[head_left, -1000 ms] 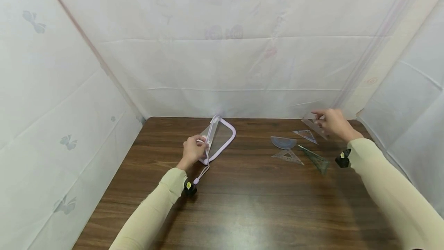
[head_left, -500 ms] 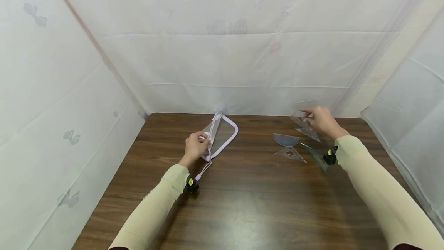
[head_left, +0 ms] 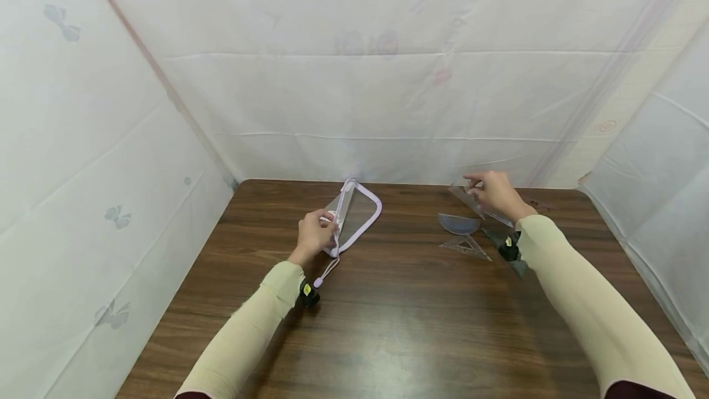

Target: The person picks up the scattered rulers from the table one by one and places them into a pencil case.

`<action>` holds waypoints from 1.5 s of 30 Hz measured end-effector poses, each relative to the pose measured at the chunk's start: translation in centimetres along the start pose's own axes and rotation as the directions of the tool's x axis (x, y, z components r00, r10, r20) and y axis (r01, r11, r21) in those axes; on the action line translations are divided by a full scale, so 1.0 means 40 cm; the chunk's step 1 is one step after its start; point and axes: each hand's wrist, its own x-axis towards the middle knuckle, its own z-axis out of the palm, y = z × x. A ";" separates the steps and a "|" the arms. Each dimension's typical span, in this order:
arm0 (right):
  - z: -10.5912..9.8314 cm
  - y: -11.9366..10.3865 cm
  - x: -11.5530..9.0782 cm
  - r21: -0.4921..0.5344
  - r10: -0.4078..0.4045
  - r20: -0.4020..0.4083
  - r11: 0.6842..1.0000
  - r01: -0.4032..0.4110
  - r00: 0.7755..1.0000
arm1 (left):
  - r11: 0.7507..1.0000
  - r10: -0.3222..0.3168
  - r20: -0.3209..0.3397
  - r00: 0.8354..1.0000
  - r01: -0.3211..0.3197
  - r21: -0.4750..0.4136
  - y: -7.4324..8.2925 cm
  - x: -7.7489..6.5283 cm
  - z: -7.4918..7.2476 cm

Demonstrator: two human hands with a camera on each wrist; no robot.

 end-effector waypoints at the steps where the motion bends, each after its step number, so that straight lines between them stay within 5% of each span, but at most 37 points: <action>1: 0.005 -0.005 0.003 0.007 0.001 0.002 1.000 -0.001 1.000 | 1.000 -0.003 -0.002 1.000 0.003 0.003 0.000 0.000 0.000; 45: 0.221 -0.179 0.126 0.316 -0.029 0.001 0.948 0.027 1.000 | 0.999 -0.037 -0.012 0.999 0.037 -0.021 0.019 -0.010 0.016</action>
